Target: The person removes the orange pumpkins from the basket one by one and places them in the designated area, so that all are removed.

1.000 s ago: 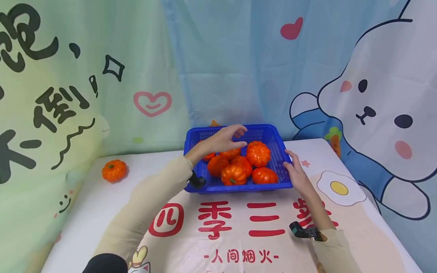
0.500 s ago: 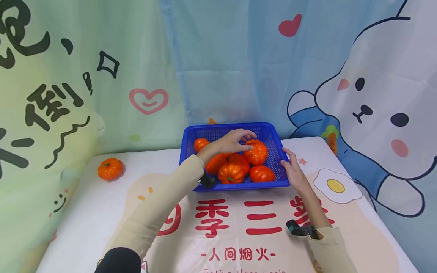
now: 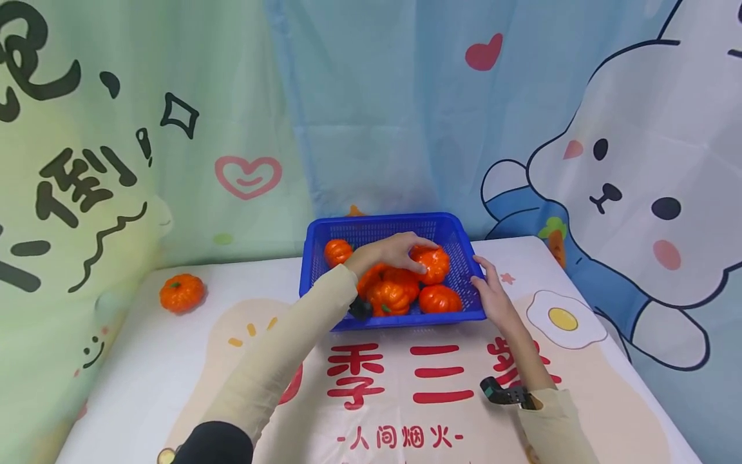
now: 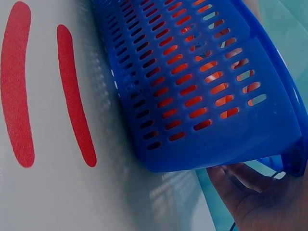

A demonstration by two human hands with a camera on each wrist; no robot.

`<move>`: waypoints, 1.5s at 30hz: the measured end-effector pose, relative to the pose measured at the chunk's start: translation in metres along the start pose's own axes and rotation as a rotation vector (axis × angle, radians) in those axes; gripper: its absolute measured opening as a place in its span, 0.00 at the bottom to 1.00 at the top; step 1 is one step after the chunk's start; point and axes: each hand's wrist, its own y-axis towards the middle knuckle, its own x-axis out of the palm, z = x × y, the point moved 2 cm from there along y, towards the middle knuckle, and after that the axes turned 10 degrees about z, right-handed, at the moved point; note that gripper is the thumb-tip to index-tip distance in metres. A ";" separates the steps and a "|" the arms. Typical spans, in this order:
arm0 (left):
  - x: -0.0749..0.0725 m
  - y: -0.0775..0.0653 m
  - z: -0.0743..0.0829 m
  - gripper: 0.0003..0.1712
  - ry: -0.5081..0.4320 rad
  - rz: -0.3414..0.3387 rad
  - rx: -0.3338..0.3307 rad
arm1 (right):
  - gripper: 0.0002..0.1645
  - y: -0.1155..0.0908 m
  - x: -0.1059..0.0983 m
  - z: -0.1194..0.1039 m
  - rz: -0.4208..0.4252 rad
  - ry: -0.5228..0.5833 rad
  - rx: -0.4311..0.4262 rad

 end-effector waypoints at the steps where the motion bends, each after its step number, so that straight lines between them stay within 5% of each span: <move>1: 0.001 0.000 -0.001 0.34 -0.002 -0.001 -0.010 | 0.37 0.000 0.000 0.000 0.000 -0.001 0.001; 16: 0.004 0.004 -0.005 0.35 -0.058 0.001 0.015 | 0.36 0.000 0.000 0.001 0.000 -0.009 0.003; 31: 0.009 0.006 0.002 0.39 0.015 -0.019 0.026 | 0.36 -0.001 0.001 0.002 0.004 -0.012 -0.005; 45: 0.010 0.011 0.003 0.38 0.051 0.043 0.031 | 0.36 0.000 0.000 0.002 0.015 -0.020 -0.021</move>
